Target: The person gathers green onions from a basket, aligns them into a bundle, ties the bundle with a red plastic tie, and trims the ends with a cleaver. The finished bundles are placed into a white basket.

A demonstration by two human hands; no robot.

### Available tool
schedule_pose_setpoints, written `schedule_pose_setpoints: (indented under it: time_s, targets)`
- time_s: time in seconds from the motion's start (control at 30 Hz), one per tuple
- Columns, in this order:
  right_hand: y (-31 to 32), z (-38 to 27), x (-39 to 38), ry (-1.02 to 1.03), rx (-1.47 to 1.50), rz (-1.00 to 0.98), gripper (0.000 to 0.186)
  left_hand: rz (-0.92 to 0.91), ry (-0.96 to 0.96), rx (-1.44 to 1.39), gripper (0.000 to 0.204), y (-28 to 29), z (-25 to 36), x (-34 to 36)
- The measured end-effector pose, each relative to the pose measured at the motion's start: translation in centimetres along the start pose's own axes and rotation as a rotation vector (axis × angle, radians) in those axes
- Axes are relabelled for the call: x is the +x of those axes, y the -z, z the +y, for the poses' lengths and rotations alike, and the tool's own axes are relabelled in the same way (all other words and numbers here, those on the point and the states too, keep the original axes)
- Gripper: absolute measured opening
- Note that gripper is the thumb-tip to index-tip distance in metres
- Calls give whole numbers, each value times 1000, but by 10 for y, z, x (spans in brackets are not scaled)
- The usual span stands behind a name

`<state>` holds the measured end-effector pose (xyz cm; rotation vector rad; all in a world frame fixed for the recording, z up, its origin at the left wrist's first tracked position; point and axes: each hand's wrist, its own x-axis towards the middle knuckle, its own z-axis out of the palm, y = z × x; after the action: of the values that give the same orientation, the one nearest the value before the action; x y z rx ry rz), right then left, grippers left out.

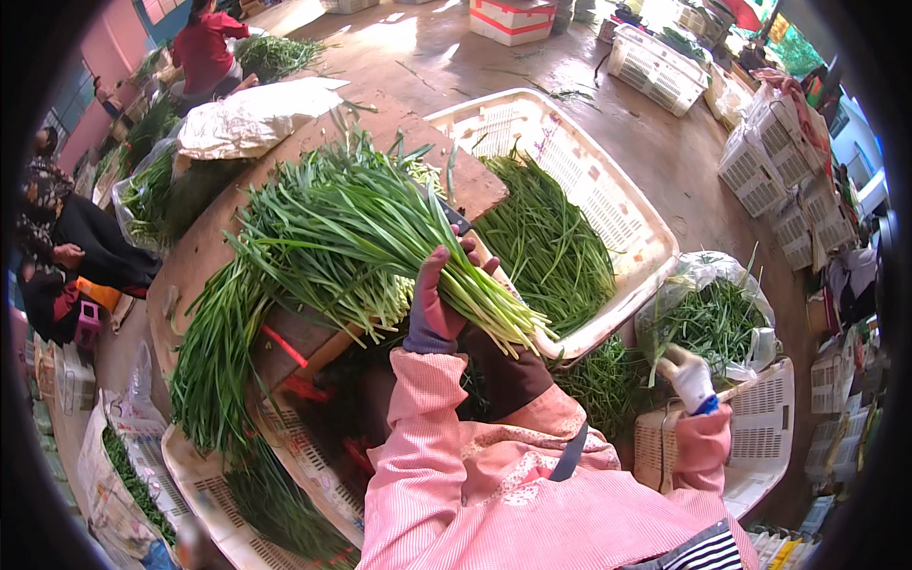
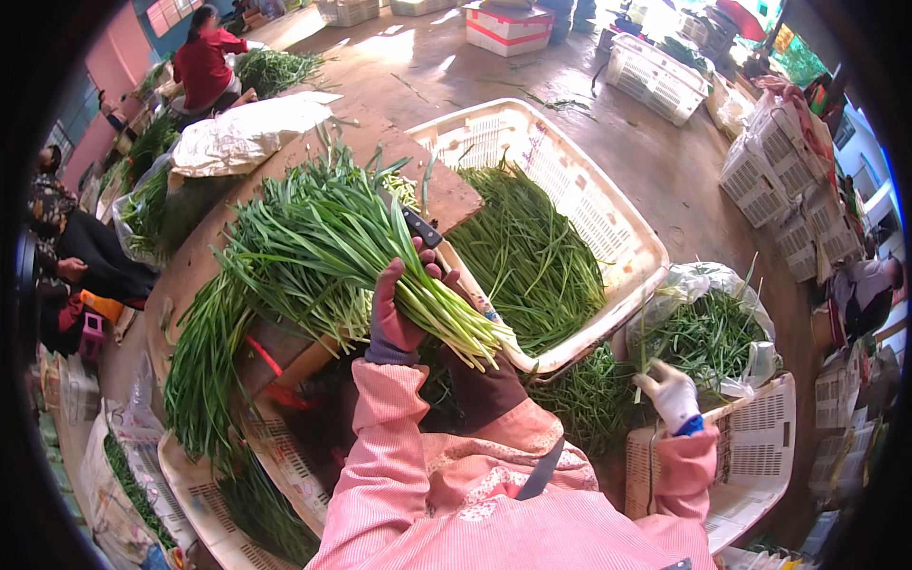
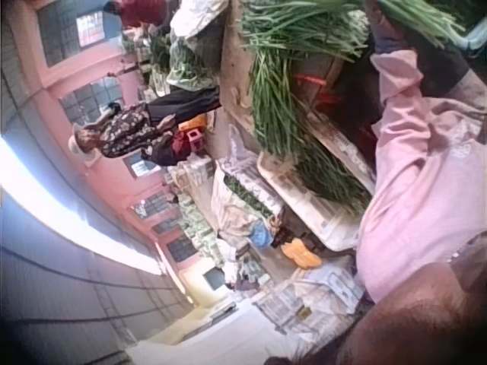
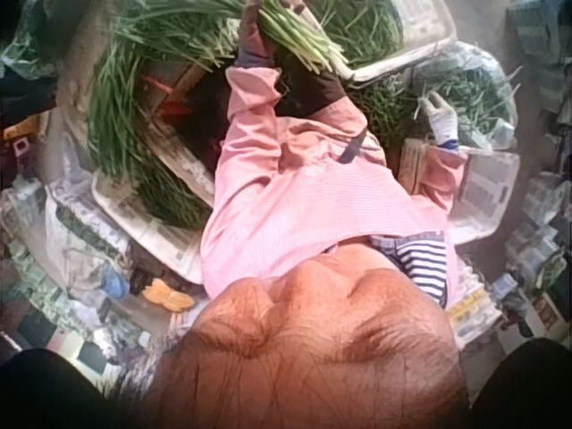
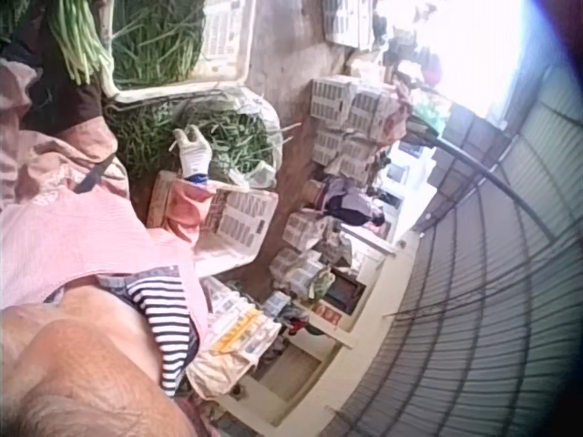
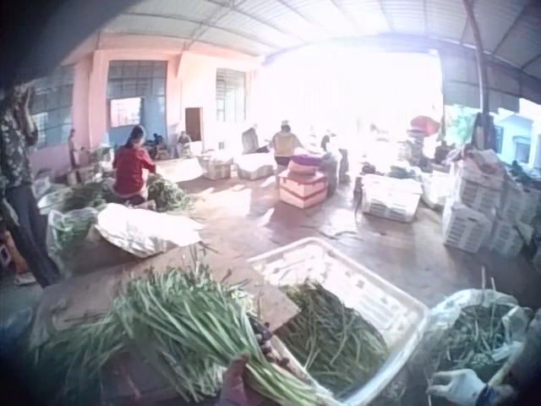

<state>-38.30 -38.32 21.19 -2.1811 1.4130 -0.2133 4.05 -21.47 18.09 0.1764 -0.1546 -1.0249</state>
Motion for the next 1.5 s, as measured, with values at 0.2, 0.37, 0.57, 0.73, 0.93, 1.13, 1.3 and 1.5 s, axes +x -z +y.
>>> schedule_pose_setpoints:
  time_s: [0.2, 0.37, 0.57, 0.73, 0.93, 1.13, 1.3, 1.5]
  targets:
    - [-58, -179, 58, 775, 140, -29, 101, 77, -38, 242, 44, -48, -38, -3]
    - [-78, -252, 70, 562, 386, -285, 110, 95, -99, 445, 44, -85, -46, 11]
    - [-86, -271, 81, 637, 636, -210, 71, -112, -125, 648, 42, -131, 5, 37]
    - [-91, -310, 102, 797, 516, -304, 74, -163, -185, 540, 50, -167, 98, 67]
    - [-130, -364, 168, 941, 654, -411, 57, -112, -538, 1066, 54, -160, 143, 96]
    - [-177, -376, 210, 857, 201, -404, 57, 18, -275, 753, 43, -93, 161, 122]
    - [-199, -383, 208, 921, 560, -339, 53, 55, -243, 611, 45, -75, 182, 137]
    - [-158, -390, 167, 596, 719, -782, 46, -67, -140, 591, 34, -72, 218, 134]
